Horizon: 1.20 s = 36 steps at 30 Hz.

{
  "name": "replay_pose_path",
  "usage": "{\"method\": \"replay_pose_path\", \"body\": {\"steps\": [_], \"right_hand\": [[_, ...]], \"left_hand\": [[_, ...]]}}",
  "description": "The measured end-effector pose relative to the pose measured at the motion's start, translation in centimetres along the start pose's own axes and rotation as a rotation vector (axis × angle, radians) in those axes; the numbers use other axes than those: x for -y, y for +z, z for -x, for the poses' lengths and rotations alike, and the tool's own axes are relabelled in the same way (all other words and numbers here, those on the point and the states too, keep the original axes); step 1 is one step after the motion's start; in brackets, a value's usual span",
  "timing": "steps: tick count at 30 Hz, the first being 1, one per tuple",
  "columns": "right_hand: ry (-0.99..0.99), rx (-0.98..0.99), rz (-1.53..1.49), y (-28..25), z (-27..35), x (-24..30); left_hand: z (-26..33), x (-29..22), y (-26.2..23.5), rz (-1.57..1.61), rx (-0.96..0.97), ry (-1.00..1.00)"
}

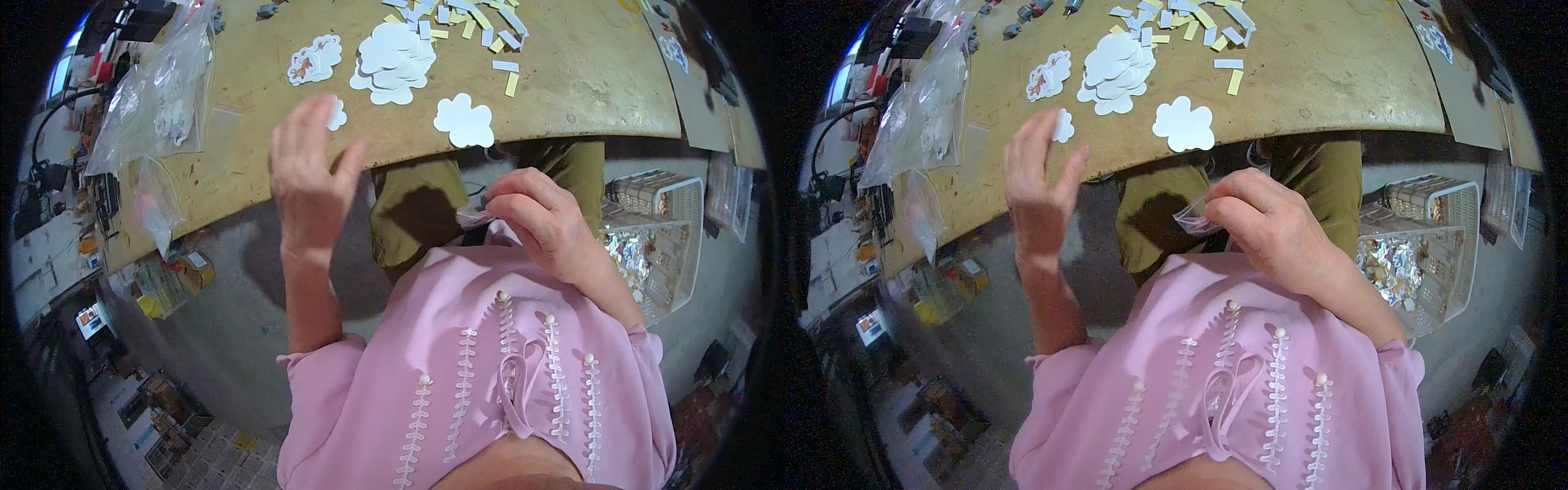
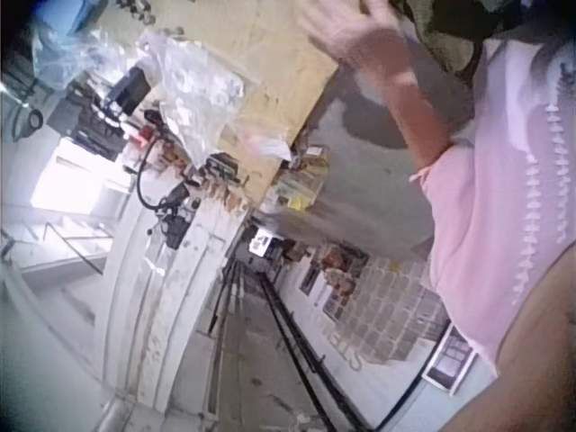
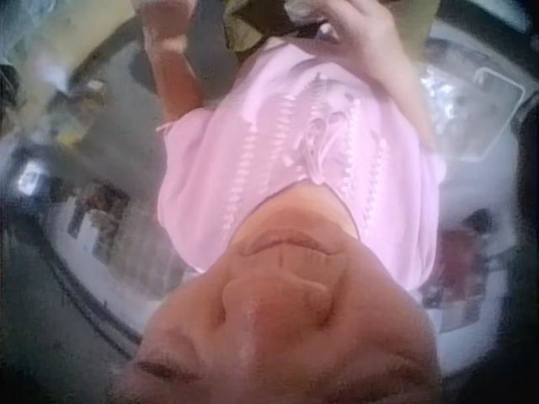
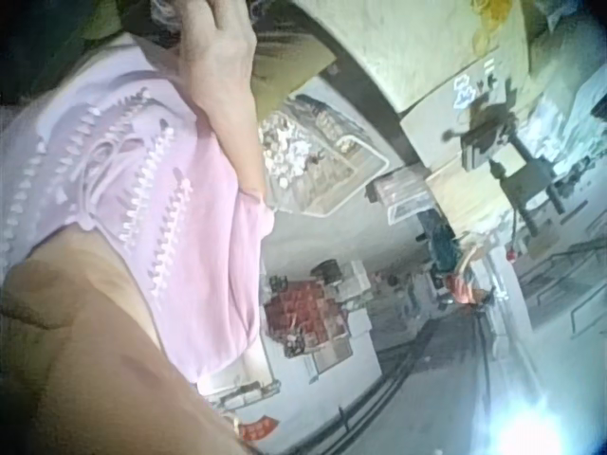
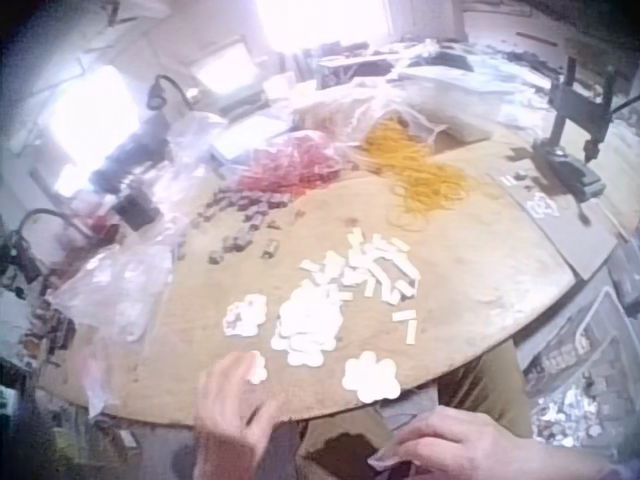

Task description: The person assembles small craft kits by placing a white cloud-shaped cutout, a small printed sticker, a yellow rubber band, and a rectangular paper piece into a clear plastic bag. The person repeats this process multiple times, handling each item individually and sealing the bags.

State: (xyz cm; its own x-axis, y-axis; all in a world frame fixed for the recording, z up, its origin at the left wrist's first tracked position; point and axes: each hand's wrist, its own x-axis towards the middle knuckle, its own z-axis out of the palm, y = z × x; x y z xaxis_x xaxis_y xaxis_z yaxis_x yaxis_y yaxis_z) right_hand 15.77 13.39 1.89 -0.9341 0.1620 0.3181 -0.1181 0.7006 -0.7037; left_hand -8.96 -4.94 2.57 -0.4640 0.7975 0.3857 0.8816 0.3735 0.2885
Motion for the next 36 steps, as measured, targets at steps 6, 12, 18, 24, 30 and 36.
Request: {"method": "replay_pose_path", "body": {"steps": [6,12,18,24,30,36], "right_hand": [[0.008,0.007,-0.014,0.2,0.3,-0.4],[-0.022,0.043,-0.007,0.2,-0.1,-0.4],[-0.105,-0.033,0.064,0.7,-0.5,-0.2],[-0.119,0.014,0.082,0.4,0.1,-0.1],[-0.121,-0.02,0.127,0.3,0.7,-0.5],[-0.136,-0.07,0.106,1.3,0.8,-0.3]], "left_hand": [[2.0,-0.5,0.8,-0.122,0.068,0.033],[3.3,-0.5,1.5,0.205,-0.117,-0.05],[3.1,-4.5,0.7,1.099,-0.052,-0.5],[3.5,-6.5,-0.2,1.187,0.137,-0.298],[2.7,-7.7,-1.7,0.958,0.166,-0.276],[3.6,-9.5,0.2,0.773,0.051,-0.109]]}}
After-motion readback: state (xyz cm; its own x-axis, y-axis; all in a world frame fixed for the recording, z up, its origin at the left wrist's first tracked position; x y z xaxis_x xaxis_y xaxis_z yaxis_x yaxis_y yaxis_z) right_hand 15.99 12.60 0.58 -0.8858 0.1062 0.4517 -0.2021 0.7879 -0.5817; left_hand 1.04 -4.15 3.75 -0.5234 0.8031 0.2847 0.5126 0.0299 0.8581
